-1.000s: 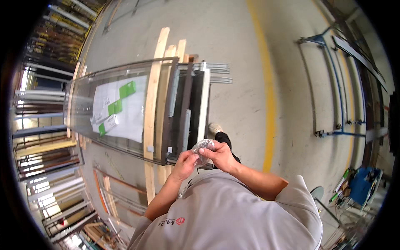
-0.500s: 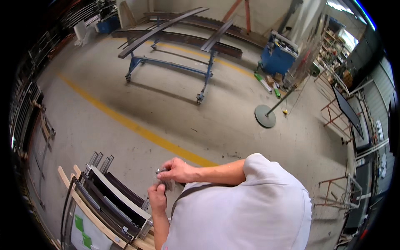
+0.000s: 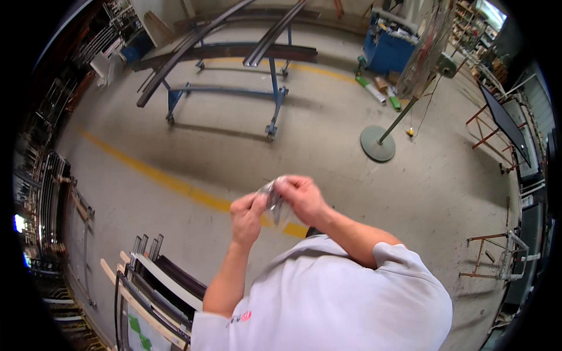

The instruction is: The person assembles a window frame in a workshop. They use a power drill to fasten metal profiles together on a stand, then retrieve a wooden plank to place on a glass pane. Finally, they use a tape measure to measure the frame and handle small hardware components.

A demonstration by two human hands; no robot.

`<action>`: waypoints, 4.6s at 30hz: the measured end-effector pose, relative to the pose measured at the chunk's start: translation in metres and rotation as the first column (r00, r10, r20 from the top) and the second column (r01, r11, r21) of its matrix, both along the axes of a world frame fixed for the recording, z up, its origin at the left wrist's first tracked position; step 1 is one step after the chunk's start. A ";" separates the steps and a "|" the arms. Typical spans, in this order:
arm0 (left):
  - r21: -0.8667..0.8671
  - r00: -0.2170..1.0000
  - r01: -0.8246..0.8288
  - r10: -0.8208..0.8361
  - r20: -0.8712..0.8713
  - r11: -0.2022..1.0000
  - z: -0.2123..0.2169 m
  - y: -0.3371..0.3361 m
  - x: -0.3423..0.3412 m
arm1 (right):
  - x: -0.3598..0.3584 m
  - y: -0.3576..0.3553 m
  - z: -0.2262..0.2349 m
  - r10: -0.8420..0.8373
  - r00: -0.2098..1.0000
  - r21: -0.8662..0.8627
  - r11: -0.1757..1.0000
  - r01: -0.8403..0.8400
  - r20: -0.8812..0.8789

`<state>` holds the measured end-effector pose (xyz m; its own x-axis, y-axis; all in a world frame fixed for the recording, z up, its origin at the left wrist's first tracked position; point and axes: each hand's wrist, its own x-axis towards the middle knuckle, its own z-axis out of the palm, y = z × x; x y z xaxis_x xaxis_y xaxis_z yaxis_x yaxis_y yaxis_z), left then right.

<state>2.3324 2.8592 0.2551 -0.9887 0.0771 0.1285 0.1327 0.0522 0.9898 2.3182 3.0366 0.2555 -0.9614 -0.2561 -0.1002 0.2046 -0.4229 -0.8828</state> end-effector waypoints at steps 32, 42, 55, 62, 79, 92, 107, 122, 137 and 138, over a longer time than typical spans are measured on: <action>0.563 0.994 0.106 -0.088 -0.058 0.820 0.021 0.446 -0.713 | -0.672 0.363 0.047 -0.400 0.693 0.363 0.635 0.681 -0.600; 0.522 0.980 -0.120 0.185 -0.075 0.844 0.026 0.621 -0.915 | -0.910 0.504 0.015 -0.831 0.436 -0.009 0.467 0.884 -0.346; 0.350 0.981 -0.015 0.081 -0.174 0.937 0.004 0.880 -1.132 | -1.129 0.774 0.007 -0.781 0.559 0.097 0.556 0.825 -0.279; 0.155 0.957 0.033 0.013 -0.288 0.987 0.013 0.974 -1.212 | -1.240 0.911 -0.053 -0.888 0.460 -0.234 0.448 0.863 -0.007; 0.061 0.408 0.898 -0.877 0.255 0.436 -0.015 1.110 -1.426 | -1.347 1.034 -0.033 -0.918 0.279 0.085 0.265 0.960 -0.282; 0.304 0.439 0.718 -0.746 0.500 0.626 -0.009 1.194 -1.474 | -1.366 1.140 -0.061 -0.858 0.403 0.307 0.309 0.900 -0.318; 0.207 0.342 0.850 -0.806 0.484 0.485 -0.025 1.286 -1.459 | -1.345 1.227 -0.058 -0.908 0.328 0.166 0.293 0.942 -0.261; 0.170 0.470 0.790 -0.760 0.448 0.589 -0.038 1.327 -1.443 | -1.324 1.253 -0.052 -0.708 0.162 0.183 0.046 0.982 -0.688; 0.028 0.604 0.755 -0.712 0.359 0.655 -0.028 1.329 -1.436 | -1.322 1.256 -0.030 -0.796 0.430 0.419 0.248 0.873 -0.425; -0.031 0.606 0.767 -0.709 0.360 0.641 -0.024 1.327 -1.435 | -1.322 1.255 -0.027 -0.831 0.454 0.370 0.332 0.868 -0.320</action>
